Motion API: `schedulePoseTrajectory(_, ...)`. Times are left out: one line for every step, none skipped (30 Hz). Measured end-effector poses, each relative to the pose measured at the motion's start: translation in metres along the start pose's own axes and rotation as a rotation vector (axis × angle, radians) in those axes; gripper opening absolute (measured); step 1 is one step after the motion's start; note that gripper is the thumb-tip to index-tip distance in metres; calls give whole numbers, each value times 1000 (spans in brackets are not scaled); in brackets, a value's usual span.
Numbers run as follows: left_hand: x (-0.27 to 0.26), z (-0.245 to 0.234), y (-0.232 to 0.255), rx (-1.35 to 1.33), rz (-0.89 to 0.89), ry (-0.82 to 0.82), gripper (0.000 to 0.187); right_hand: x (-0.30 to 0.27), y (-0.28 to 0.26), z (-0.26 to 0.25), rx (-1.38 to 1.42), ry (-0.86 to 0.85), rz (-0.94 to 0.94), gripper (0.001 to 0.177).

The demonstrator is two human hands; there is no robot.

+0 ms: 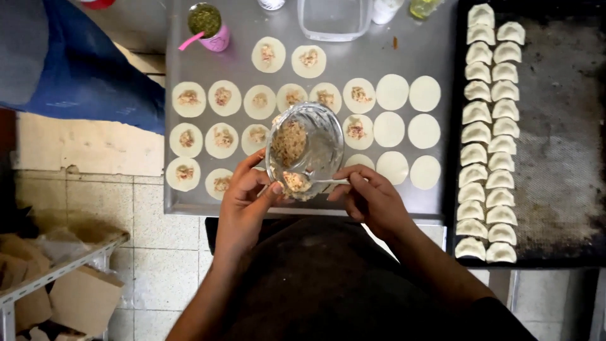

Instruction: Using a spoon to portion filling onto dough wrappers and then folding them into finished pastries.

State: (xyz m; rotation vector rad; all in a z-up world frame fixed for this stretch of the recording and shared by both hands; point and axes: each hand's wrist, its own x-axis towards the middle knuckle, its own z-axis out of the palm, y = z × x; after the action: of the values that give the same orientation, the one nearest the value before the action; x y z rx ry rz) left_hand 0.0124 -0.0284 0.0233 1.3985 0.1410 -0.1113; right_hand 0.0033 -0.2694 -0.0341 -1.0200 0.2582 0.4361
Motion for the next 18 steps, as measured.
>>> schedulePoseTrajectory(0, -2, -4, -5, -4, -10, 21, -2, -1, -4, -2, 11, -3, 29)
schedulePoseTrajectory(0, -4, -8, -18, -25, -1, 21, -5, -3, -9, 1, 39, -29, 29)
schedulePoseTrajectory(0, -6, -13, -30, -46, 9, 21, -7, -4, -13, 5, 67, -56, 30)
schedulePoseTrajectory(0, -5, -13, -34, -50, 0, 21, -10, -4, -24, 3, 77, -58, 30)
schedulePoseTrajectory(0, -4, -14, -73, -63, 22, 21, -14, -5, -35, -18, 106, -102, 29)
schedulePoseTrajectory(0, -5, -14, -110, -77, 45, 22, -17, -5, -45, -38, 135, -144, 29)
schedulePoseTrajectory(0, -5, -12, -113, -83, 38, 22, -24, -9, -55, -39, 144, -145, 29)
schedulePoseTrajectory(0, -7, -11, -109, -90, 58, 22, -30, -14, -65, -125, 219, -198, 27)
schedulePoseTrajectory(0, -8, -9, -104, -98, 78, 23, -36, -18, -74, -211, 294, -251, 26)
schedulePoseTrajectory(0, -14, -13, -104, -98, 74, 23, -39, -22, -74, -210, 297, -254, 26)
schedulePoseTrajectory(1, -19, -18, -87, -98, 87, 21, -43, -26, -74, -370, 355, -299, 26)
schedulePoseTrajectory(0, -25, -22, -69, -102, 98, 21, -49, -29, -74, -530, 416, -340, 25)
schedulePoseTrajectory(-1, -26, -21, -69, -106, 92, 21, -48, -17, -81, -529, 423, -339, 25)
schedulePoseTrajectory(-1, -28, -20, -66, -114, 96, 20, -47, -6, -89, -824, 444, -355, 21)
schedulePoseTrajectory(-1, -29, -19, -62, -122, 99, 20, -45, 6, -97, -1120, 459, -363, 21)
schedulePoseTrajectory(-2, -31, -21, -63, -123, 97, 20, -45, 18, -102, -1121, 461, -362, 21)
schedulePoseTrajectory(-4, -33, -23, -75, -127, 101, 21, -44, 29, -106, -1459, 475, -451, 21)
schedulePoseTrajectory(-4, -36, -24, -85, -125, 109, 23, -40, 41, -110, -1796, 477, -545, 22)
